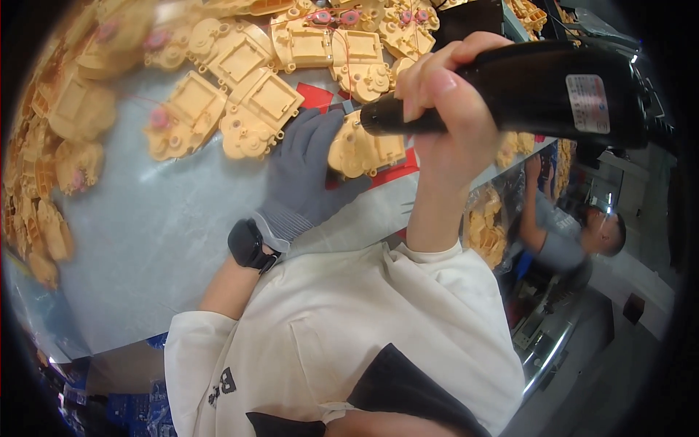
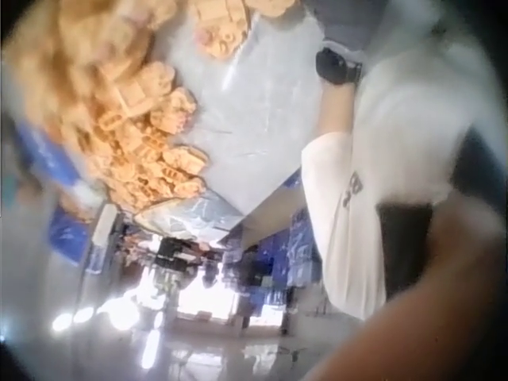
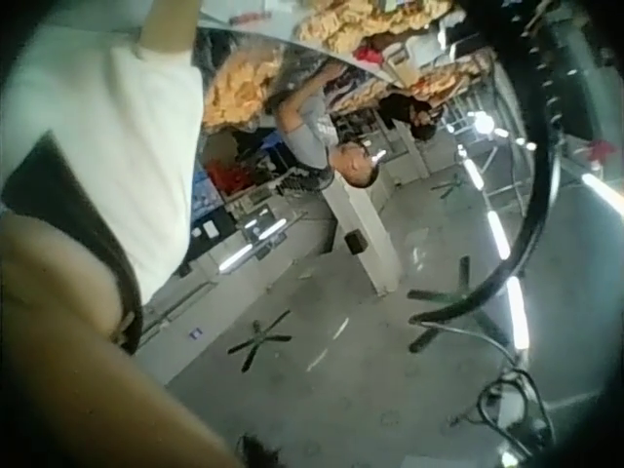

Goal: The person assembles yellow plastic toy parts by securing them together with screws using an electric screwdriver.

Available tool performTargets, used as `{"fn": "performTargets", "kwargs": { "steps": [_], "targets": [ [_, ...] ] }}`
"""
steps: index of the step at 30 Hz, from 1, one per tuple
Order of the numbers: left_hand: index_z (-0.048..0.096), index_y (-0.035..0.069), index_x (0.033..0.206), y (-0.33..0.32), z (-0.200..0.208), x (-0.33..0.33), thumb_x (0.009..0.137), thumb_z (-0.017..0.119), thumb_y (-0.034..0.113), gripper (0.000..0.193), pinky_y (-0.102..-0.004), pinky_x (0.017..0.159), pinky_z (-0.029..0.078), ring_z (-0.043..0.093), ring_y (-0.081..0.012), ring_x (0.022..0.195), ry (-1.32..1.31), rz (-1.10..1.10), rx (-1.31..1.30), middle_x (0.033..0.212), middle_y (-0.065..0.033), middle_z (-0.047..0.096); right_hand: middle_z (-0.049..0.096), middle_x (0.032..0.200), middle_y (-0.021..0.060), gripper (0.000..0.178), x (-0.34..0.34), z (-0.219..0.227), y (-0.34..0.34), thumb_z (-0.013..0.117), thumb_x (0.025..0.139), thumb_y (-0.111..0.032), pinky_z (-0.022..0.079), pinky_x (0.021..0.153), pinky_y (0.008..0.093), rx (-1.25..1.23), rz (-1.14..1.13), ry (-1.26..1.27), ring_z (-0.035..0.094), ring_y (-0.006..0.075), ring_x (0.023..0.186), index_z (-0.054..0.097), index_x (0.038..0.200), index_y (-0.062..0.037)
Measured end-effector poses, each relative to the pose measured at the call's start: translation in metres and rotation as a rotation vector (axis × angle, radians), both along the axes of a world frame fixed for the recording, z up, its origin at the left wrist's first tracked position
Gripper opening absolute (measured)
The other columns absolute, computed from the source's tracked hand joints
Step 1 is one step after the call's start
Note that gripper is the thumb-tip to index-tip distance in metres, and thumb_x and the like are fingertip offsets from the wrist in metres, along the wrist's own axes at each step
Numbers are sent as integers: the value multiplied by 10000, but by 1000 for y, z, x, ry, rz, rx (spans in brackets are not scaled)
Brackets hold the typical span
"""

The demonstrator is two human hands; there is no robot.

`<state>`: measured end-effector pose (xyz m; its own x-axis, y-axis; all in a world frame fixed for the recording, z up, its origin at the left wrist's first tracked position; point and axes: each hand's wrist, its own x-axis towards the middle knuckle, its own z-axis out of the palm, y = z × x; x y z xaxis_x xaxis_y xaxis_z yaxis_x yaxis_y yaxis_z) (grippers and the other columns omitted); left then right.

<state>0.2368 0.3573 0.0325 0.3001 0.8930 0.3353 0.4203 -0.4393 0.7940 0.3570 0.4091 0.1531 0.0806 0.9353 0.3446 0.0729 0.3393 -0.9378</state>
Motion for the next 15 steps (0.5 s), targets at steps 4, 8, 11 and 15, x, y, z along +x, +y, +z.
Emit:
{"fn": "performTargets", "kwargs": {
  "steps": [4,8,11,15],
  "targets": [
    [381,-1,1281,1,1,1,617,777,338,843,-423,897,420,467,-355,1098,-21,-14,-31,1182,-158,492,462,610,77,243,2,-2,2,485,726,-26,402,534,336,-3,11,-5,437,165,468,420,960,-22],
    [370,-17,1286,8,3,0,643,757,360,840,-423,888,425,512,-362,1026,-114,-48,-96,1115,-174,533,453,609,73,254,1,-4,-5,497,719,-54,394,537,328,8,8,44,425,164,468,429,963,-33],
    [355,-36,1289,8,4,4,699,709,381,805,-418,857,438,542,-369,955,-87,-23,-142,1053,-186,562,446,615,68,265,2,-8,-9,495,726,-55,388,536,333,85,-33,196,421,164,472,434,983,-40],
    [330,7,1321,4,3,4,778,631,355,711,-416,837,437,542,-357,953,-69,87,-112,1066,-194,555,436,637,44,313,9,-23,-16,480,748,-77,388,577,327,210,95,358,430,158,510,443,1058,-58]
  ]
}}
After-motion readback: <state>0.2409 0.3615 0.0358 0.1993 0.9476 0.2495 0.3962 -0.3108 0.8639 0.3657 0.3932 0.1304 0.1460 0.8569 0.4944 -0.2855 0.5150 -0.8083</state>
